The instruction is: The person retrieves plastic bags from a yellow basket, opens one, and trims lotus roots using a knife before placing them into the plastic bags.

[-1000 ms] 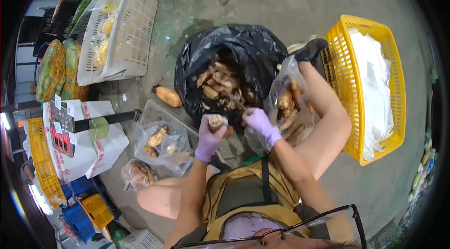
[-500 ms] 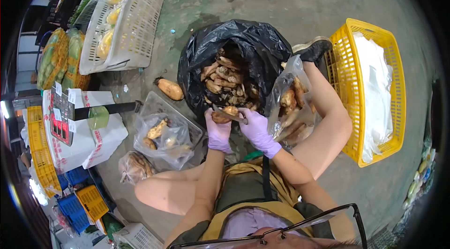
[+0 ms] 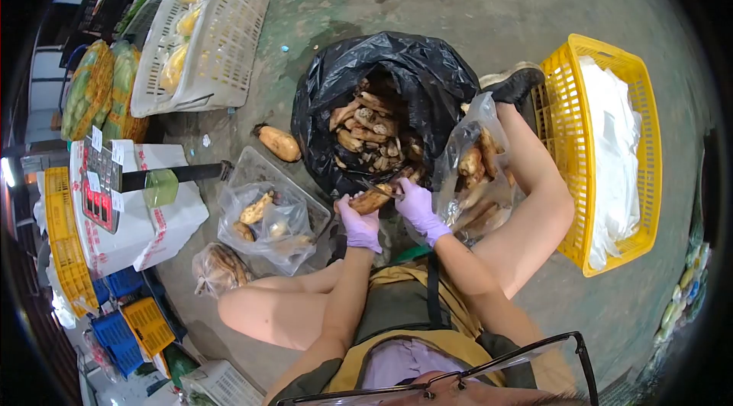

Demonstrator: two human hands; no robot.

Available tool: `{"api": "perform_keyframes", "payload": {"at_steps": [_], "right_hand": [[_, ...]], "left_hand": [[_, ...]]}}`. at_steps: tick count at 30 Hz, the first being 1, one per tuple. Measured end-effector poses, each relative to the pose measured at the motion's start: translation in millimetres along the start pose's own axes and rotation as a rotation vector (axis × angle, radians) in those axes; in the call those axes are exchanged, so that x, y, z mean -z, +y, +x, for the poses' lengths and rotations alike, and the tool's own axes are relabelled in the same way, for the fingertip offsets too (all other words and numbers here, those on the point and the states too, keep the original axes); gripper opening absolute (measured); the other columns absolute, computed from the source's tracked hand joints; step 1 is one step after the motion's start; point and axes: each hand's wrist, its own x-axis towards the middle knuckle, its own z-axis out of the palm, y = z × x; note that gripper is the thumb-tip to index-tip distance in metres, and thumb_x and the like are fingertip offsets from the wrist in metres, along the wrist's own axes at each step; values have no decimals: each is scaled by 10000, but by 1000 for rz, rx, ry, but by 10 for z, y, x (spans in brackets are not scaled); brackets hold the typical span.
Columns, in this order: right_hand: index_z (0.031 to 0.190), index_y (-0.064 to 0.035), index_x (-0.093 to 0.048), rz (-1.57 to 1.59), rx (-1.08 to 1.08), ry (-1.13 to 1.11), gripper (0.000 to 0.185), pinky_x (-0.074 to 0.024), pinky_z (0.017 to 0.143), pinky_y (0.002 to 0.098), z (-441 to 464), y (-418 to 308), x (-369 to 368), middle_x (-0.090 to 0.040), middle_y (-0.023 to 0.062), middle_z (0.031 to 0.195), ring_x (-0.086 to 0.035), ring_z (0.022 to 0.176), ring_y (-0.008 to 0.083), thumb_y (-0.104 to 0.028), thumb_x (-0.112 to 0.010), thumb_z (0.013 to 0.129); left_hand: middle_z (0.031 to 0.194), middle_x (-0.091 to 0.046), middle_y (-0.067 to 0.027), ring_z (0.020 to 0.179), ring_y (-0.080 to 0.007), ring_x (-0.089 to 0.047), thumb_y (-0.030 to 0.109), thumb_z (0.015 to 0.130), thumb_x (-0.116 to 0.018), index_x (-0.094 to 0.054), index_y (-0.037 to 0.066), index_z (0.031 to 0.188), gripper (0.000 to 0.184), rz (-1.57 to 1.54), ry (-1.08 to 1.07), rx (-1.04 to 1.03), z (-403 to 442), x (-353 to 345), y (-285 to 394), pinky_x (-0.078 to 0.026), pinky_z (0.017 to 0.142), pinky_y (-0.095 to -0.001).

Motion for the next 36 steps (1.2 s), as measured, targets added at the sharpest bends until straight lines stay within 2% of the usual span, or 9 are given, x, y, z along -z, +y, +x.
{"api": "perform_keyframes", "payload": {"at_steps": [8,14,19,22,25,29,31,35,36], "right_hand": [[904,-121,-572,-104,-88,-144,159,-483,571,469,-193,164,-349,-619,173,666,-608,619,371,-221,-565,781],[1001,-54,-614,-12,-462,-319,300,-482,775,444,47,419,-210,-635,231,900,-610,884,375,-262,-566,790],[927,-50,-652,257,-566,-331,293,-482,784,402,103,555,-216,-649,202,899,-619,884,352,-285,-610,757],[913,-55,-654,349,-576,-337,290,-480,764,382,147,453,-46,-657,183,864,-628,840,335,-296,-623,755],[908,-58,-652,336,-551,-338,278,-479,748,372,288,274,89,-659,169,843,-633,815,320,-295,-622,766],[889,-47,-647,378,-550,-337,265,-476,726,345,389,214,116,-664,151,817,-639,773,275,-289,-627,784],[876,-35,-643,482,-606,-344,258,-472,711,328,361,231,111,-662,135,794,-629,742,242,-278,-632,790],[845,-22,-633,665,-641,-330,197,-448,644,266,351,122,341,-630,79,709,-544,648,119,-213,-642,799],[847,-22,-633,693,-630,-323,186,-441,628,257,369,54,447,-625,71,696,-529,637,103,-202,-641,801]], "left_hand": [[750,-548,-31,747,-196,-560,260,827,-561,-478,111,806,171,-85,179,-70,161,304,-62,-476,759,-393],[742,-557,-64,735,-179,-557,217,901,-460,-501,81,856,149,341,-293,-552,-55,-390,1264,-474,716,-322],[1122,-574,-131,1013,-256,-560,104,771,-640,-486,-6,1109,387,725,246,-991,1326,484,2646,-420,926,-361],[1296,-465,-202,1199,-294,-441,153,764,-647,-450,-50,1225,541,1555,537,-858,1279,777,2960,-320,1028,-350],[1241,-499,-223,1158,-315,-472,165,763,-641,-456,-49,1239,553,1571,376,-1455,1243,664,2515,-352,1002,-369],[980,-626,-127,922,-252,-596,76,804,-591,-597,59,1090,286,1531,-548,-1512,929,-172,1246,-463,837,-327],[990,-624,-137,903,-265,-609,144,829,-596,-583,46,1106,294,1771,-527,-983,1222,-273,653,-476,819,-341],[1133,-538,-240,1001,-380,-552,206,771,-614,-465,-23,1188,498,1975,-78,-1143,2314,-355,43,-447,873,-420],[1155,-528,-238,1012,-377,-557,213,758,-633,-435,-24,1207,546,2003,-25,-825,2546,-438,69,-461,870,-417]]}}
